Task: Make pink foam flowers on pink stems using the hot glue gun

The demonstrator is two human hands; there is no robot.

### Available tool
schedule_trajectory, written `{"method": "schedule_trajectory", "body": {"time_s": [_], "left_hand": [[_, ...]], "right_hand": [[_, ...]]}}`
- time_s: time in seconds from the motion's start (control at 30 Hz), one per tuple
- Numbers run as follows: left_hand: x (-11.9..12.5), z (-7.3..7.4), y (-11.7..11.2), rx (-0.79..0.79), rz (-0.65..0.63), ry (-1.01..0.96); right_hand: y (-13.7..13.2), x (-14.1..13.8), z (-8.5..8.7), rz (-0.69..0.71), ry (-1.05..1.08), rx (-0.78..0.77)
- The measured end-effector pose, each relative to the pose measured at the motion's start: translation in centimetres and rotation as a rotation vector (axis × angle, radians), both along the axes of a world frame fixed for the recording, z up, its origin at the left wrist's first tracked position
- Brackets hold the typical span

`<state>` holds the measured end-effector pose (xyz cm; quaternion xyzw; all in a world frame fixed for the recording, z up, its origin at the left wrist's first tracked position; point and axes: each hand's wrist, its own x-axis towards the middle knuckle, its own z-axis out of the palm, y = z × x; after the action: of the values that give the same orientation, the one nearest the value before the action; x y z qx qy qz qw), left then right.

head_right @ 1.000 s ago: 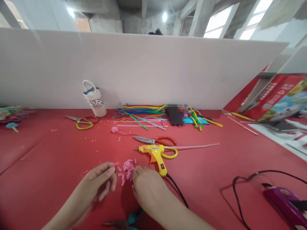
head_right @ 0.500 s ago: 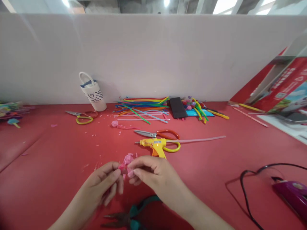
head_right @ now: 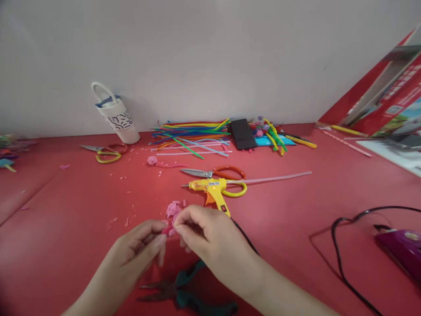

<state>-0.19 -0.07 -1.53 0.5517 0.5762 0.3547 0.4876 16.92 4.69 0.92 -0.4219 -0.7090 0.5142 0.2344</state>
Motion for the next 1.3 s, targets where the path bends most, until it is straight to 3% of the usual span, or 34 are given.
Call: {"method": "schedule_trajectory", "body": {"time_s": [0.37,0.63,0.83,1.0,1.3], "left_hand": [[0.2,0.13,-0.1,-0.014,-0.011,-0.002],[0.35,0.02,-0.18,0.017,0.01,-0.031],[0.28,-0.33,-0.35,-0.044,0.016,-0.053],[0.24,-0.18,-0.16,0.091,-0.002,0.038],[0.74,0.61,0.13,0.141,0.066,0.098]], "right_hand": [[-0.02,-0.16,-0.24,-0.022,-0.041,0.048],[-0.38,-0.25,0.03,-0.039,-0.092,0.17],[-0.52,-0.39,0.18,-0.04,-0.123,0.192],[-0.7,-0.54,0.21,-0.062,-0.134,0.199],[-0.76,-0.88,0.11,-0.061,-0.115,0.191]]}}
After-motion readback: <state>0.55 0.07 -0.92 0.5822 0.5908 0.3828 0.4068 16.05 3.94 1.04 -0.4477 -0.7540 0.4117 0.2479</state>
